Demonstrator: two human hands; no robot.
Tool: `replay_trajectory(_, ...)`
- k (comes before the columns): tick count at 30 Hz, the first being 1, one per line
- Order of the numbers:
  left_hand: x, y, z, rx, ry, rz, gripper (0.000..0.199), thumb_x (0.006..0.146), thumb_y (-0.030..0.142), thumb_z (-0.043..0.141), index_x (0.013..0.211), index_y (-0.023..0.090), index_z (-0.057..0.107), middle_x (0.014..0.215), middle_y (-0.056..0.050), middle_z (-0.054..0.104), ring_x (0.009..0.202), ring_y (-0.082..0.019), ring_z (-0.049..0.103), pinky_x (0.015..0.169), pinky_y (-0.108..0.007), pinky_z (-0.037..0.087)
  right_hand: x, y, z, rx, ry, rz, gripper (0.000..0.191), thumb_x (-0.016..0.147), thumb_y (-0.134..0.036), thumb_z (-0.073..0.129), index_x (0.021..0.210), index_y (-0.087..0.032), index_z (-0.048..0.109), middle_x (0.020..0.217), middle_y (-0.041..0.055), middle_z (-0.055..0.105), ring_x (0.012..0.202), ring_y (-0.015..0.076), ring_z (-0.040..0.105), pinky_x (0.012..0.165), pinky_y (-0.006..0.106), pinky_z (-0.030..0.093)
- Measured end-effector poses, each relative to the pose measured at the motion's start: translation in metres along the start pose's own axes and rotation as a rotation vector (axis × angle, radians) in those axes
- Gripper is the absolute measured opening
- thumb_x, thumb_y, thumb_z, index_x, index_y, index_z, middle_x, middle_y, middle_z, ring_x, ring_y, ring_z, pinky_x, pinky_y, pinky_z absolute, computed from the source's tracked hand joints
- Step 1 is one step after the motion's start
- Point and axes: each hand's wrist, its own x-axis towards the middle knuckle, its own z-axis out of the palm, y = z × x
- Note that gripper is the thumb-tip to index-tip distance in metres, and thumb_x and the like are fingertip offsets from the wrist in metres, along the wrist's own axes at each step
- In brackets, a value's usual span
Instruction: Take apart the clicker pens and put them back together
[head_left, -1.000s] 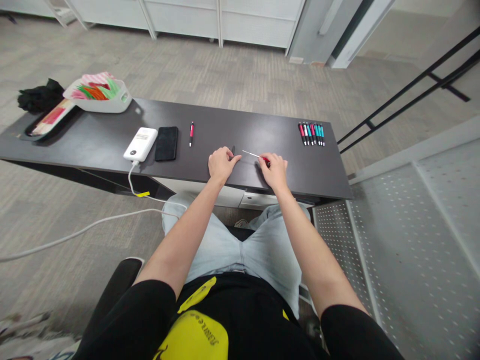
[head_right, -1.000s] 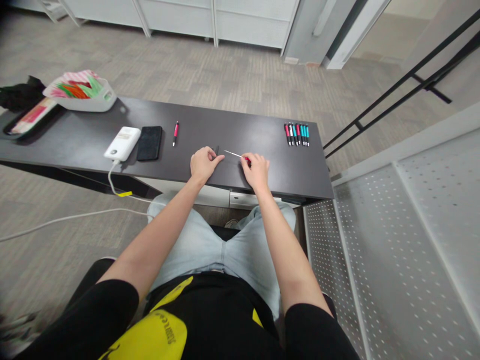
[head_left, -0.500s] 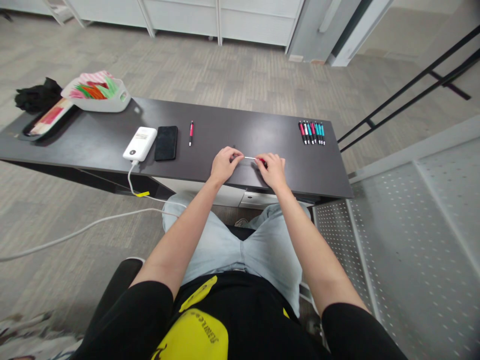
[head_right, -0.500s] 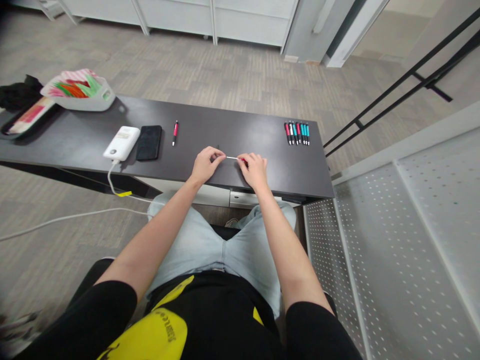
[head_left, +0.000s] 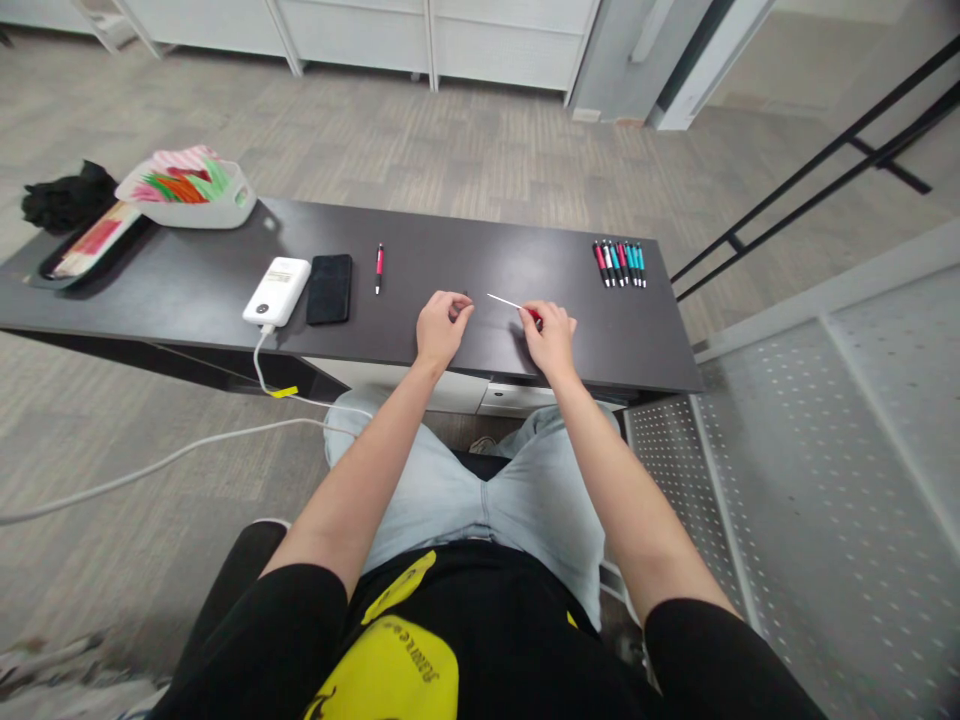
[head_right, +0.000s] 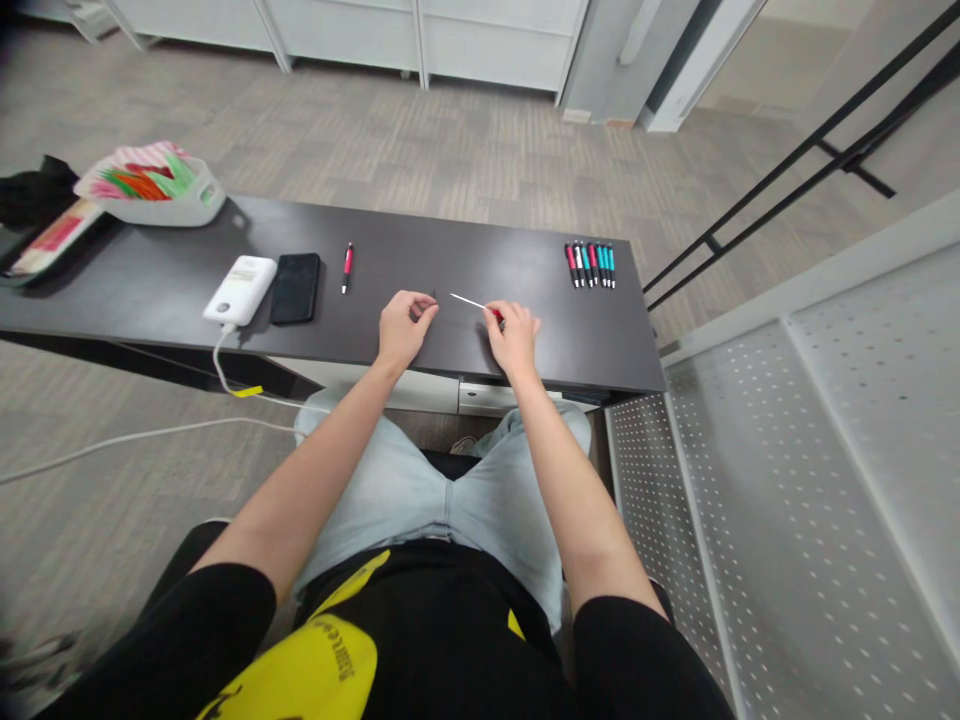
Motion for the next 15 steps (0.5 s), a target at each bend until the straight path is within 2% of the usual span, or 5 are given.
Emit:
replay_trajectory(7,0.001,0.0,0.0,0.046,0.002,0.022,0.026,0.115,0.015,0.07,0.118,0.034,0.087,0.13,-0.008,0.091,0.112,-0.03,0.085,0.118,-0.047,0.068,-0.001,-0.003,0.0,0.013,0.003,-0.002,0.025,0.125,-0.044,0.061,0.119,-0.036,0.084,0.13,0.0129,0.089,0.128,0.0411,0.076,0.116,0.057,0.049)
replay_trajectory(12,0.013,0.001,0.0,0.116,-0.034,0.063,0.018,0.114,0.02,0.075,0.115,0.035,0.086,0.133,-0.008,0.092,0.124,-0.037,0.082,0.126,-0.059,0.059,0.0,-0.003,-0.002,0.017,-0.009,-0.005,0.029,0.126,-0.046,0.058,0.122,-0.036,0.085,0.133,0.0135,0.089,0.127,0.0413,0.076,0.116,0.059,0.05)
replay_trajectory(15,0.019,0.001,0.002,0.164,-0.057,0.072,0.014,0.113,0.021,0.077,0.116,0.033,0.085,0.133,-0.007,0.094,0.132,-0.04,0.079,0.129,-0.062,0.053,0.0,-0.004,-0.005,0.001,-0.025,0.0,0.033,0.127,-0.046,0.054,0.125,-0.037,0.086,0.135,0.0141,0.089,0.129,0.0416,0.076,0.117,0.059,0.05)
